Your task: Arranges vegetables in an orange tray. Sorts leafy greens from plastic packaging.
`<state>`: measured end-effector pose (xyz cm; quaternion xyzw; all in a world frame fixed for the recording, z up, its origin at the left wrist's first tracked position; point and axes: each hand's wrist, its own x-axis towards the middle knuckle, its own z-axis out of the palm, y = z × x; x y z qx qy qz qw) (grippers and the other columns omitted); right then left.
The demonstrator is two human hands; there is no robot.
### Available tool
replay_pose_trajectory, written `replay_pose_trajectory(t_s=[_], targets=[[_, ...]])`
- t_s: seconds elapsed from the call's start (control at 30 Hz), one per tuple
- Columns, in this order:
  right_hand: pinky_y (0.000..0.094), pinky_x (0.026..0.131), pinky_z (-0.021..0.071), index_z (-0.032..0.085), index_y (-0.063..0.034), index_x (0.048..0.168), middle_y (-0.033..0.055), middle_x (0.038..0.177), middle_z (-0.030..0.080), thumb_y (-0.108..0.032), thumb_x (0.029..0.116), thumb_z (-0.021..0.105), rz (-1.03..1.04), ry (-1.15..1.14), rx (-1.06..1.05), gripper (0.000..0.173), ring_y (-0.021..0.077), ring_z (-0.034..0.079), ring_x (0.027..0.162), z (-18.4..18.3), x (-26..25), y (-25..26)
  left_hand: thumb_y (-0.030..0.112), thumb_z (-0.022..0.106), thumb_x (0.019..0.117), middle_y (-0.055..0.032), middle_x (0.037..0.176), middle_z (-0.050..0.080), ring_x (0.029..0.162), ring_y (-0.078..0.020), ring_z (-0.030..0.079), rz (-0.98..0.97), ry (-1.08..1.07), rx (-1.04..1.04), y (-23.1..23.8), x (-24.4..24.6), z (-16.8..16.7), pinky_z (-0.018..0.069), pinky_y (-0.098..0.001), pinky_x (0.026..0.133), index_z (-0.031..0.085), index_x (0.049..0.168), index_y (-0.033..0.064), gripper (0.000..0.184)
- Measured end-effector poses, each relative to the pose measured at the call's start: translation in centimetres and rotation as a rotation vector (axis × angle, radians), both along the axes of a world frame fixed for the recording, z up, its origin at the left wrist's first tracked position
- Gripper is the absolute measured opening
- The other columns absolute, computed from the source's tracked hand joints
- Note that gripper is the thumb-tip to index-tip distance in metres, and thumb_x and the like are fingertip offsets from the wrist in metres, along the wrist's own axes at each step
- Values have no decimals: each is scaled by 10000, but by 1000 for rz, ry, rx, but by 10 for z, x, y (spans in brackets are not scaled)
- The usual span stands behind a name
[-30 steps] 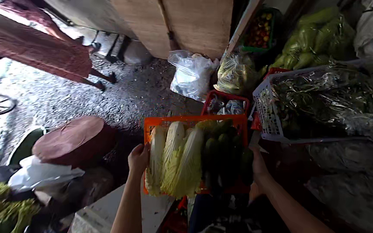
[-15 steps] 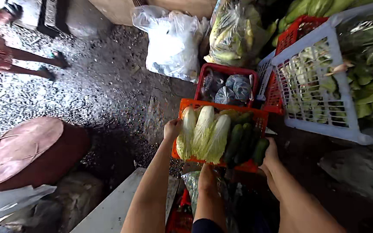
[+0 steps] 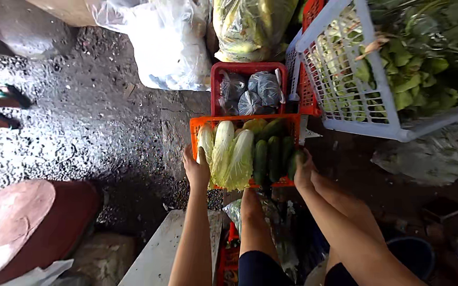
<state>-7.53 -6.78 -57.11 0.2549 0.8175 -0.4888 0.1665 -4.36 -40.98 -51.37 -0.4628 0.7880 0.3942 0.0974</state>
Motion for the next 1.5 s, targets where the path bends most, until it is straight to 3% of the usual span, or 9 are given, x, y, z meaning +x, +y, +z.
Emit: replay_pose_trajectory(t_s=[0.37, 0.63, 0.8, 1.0, 1.1, 1.27, 1.33, 1.4, 1.5], targets=[[414, 994, 556, 461, 76, 1388, 253, 1279, 604, -315, 897, 774, 323, 288, 95, 702, 288, 642, 1159, 72, -70, -6, 252, 631, 965, -282, 1423, 532, 1342, -368, 517, -306, 335, -103, 118, 25, 52, 435, -492, 1118, 460, 1432, -83, 599], [413, 1165, 436, 464, -2, 1471, 206, 1471, 539, -165, 911, 745, 724, 86, 46, 648, 299, 543, 1360, 22, -125, -15, 256, 621, 937, -282, 1449, 517, 1356, -417, 499, -325, 313, -161, 136, 16, 80, 420, -562, 1113, 447, 1456, -69, 636], [401, 1213, 368, 407, -10, 1514, 199, 1552, 453, -214, 914, 745, 801, 49, 4, 719, 293, 437, 1454, 66, -139, -19, 259, 656, 904, -291, 1438, 516, 1344, -425, 502, -376, 362, -194, 153, -7, 102, 420, -561, 1111, 441, 1451, -74, 676], [376, 944, 589, 551, 74, 1286, 193, 1237, 658, -133, 925, 680, 234, 726, -129, 436, 219, 678, 1108, 211, -119, 55, 310, 745, 888, -253, 1471, 525, 1378, -386, 505, -625, 609, -209, 207, -128, 179, 436, -564, 1110, 489, 1442, -54, 711], [368, 968, 574, 310, 105, 1477, 272, 1413, 509, -187, 900, 733, -219, 576, -57, 773, 266, 616, 1218, 270, -154, 137, 309, 814, 829, -215, 1487, 535, 1425, -412, 450, -859, 752, -250, 255, -207, 218, 355, -613, 1164, 546, 1424, -16, 729], [470, 1025, 542, -36, -156, 1647, 242, 1654, 191, -227, 764, 905, -431, 516, -75, 1292, 359, 497, 1377, 304, -250, 248, 145, 940, 651, -116, 1679, 288, 1559, -335, 232, -1286, 802, -374, 359, -304, 246, 208, -613, 1227, 344, 1597, 85, 1120], [482, 1072, 525, 69, -164, 1652, 205, 1623, 313, -266, 808, 877, -275, 496, -96, 1173, 321, 503, 1390, 307, -278, 263, 107, 966, 585, -111, 1716, 167, 1579, -353, 142, -1367, 784, -418, 384, -332, 237, 154, -654, 1223, 280, 1631, 161, 1252], [483, 1062, 517, 418, -97, 1549, 172, 1467, 552, -256, 917, 780, -101, 446, -23, 746, 274, 591, 1294, 313, -292, 260, 127, 974, 562, -148, 1716, 131, 1576, -390, 115, -1362, 794, -440, 399, -350, 224, 138, -693, 1210, 301, 1625, 207, 1261], [513, 981, 539, 630, -15, 1321, 185, 1231, 689, -143, 1035, 587, 78, 364, 54, 317, 287, 675, 1118, 328, -285, 231, 20, 912, 576, -181, 1675, 259, 1553, -416, 196, -1365, 961, -415, 406, -364, 212, 180, -686, 1200, 394, 1568, 114, 1123]])
